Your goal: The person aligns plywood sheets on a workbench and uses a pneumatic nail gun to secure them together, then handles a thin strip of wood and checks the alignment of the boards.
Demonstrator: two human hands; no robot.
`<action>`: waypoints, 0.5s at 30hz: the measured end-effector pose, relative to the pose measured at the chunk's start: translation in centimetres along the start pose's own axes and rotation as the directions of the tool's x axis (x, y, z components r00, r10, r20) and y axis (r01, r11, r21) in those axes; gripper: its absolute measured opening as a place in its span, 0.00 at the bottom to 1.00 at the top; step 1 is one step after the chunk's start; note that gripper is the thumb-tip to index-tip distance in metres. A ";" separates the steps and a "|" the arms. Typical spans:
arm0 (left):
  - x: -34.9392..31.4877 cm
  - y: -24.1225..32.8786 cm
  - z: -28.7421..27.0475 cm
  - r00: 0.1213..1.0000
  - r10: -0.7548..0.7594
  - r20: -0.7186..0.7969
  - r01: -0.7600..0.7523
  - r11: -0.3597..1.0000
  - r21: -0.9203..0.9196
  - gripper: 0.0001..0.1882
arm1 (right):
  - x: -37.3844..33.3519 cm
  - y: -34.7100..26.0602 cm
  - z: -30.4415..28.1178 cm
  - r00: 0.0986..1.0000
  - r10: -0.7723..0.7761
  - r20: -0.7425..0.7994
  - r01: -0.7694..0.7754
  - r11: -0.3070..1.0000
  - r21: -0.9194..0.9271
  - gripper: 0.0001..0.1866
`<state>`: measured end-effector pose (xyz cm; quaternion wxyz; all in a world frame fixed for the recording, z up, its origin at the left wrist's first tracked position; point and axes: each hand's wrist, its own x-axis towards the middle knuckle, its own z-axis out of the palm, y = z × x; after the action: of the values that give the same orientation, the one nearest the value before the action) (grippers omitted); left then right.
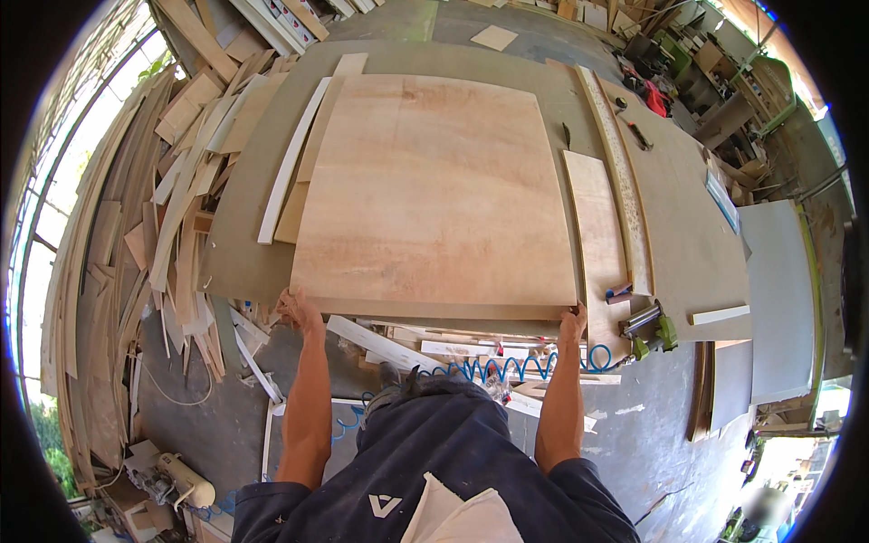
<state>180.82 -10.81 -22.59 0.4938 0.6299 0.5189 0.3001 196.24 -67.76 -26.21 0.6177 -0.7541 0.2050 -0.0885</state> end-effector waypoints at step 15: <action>1.1 -2.0 -6.7 0.883 0.401 0.245 -0.440 0.887 0.137 0.22 | -4.6 -2.8 -1.2 0.909 -0.411 0.063 0.400 0.823 -0.403 0.20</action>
<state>174.49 -7.73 -22.37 0.4067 0.7996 0.3402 0.2819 192.16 -66.44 -22.66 0.4111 -0.8908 0.0619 -0.1831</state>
